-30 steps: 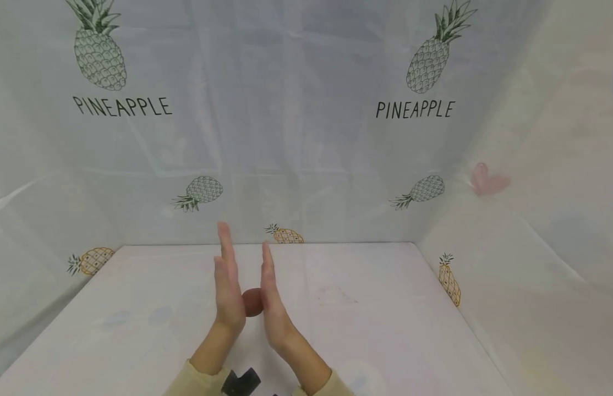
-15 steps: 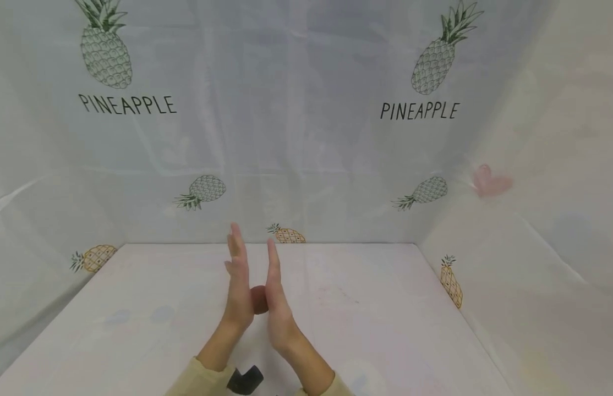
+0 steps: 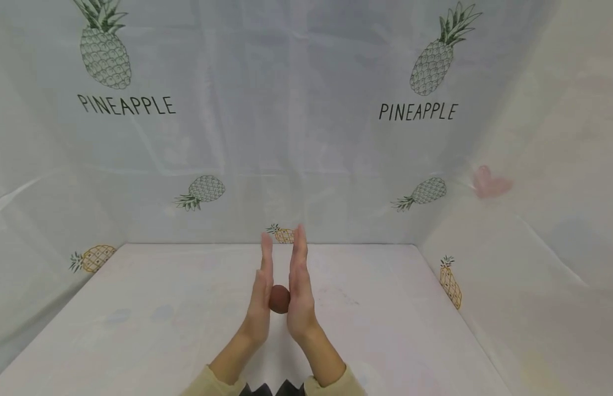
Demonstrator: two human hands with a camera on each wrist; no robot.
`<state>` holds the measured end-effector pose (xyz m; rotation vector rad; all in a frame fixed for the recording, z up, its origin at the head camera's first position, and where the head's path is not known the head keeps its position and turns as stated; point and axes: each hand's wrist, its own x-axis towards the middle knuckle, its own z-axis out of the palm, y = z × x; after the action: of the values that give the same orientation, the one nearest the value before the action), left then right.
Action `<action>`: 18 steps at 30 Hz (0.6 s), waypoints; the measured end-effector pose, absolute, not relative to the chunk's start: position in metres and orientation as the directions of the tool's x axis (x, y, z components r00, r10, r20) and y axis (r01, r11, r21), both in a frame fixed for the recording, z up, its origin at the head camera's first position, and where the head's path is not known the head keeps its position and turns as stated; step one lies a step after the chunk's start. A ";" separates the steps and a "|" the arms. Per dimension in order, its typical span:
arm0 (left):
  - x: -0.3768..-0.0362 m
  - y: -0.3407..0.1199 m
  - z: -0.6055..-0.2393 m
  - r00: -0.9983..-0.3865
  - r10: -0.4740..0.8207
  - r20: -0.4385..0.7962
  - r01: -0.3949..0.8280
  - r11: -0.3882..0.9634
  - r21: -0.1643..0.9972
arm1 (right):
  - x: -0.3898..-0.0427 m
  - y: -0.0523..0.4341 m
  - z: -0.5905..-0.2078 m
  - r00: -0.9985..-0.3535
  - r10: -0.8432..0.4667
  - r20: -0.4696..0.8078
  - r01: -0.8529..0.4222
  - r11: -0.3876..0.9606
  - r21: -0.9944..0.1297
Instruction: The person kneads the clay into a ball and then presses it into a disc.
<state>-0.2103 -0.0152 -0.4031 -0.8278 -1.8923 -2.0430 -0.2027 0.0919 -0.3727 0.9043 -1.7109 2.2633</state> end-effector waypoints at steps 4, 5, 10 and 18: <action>-0.203 -0.011 -0.398 -0.789 0.252 0.561 0.516 -0.225 0.827 | -0.208 0.098 -0.372 -0.799 -0.192 0.569 -0.497 -0.322 -0.806; -0.201 -0.011 -0.396 -0.784 0.260 0.564 0.514 -0.240 0.824 | -0.209 0.099 -0.372 -0.797 -0.184 0.575 -0.506 -0.316 -0.803; -0.191 -0.009 -0.388 -0.748 0.279 0.602 0.534 -0.285 0.796 | -0.216 0.102 -0.374 -0.803 -0.125 0.583 -0.533 -0.287 -0.796; -0.184 -0.006 -0.381 -0.710 0.265 0.652 0.563 -0.342 0.752 | -0.225 0.107 -0.381 -0.839 -0.143 0.525 -0.470 -0.294 -0.832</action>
<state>-0.1842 -0.0063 -0.3812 -1.0828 -1.6672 -2.1628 -0.2246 0.1068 -0.3810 0.7725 -1.7198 2.2380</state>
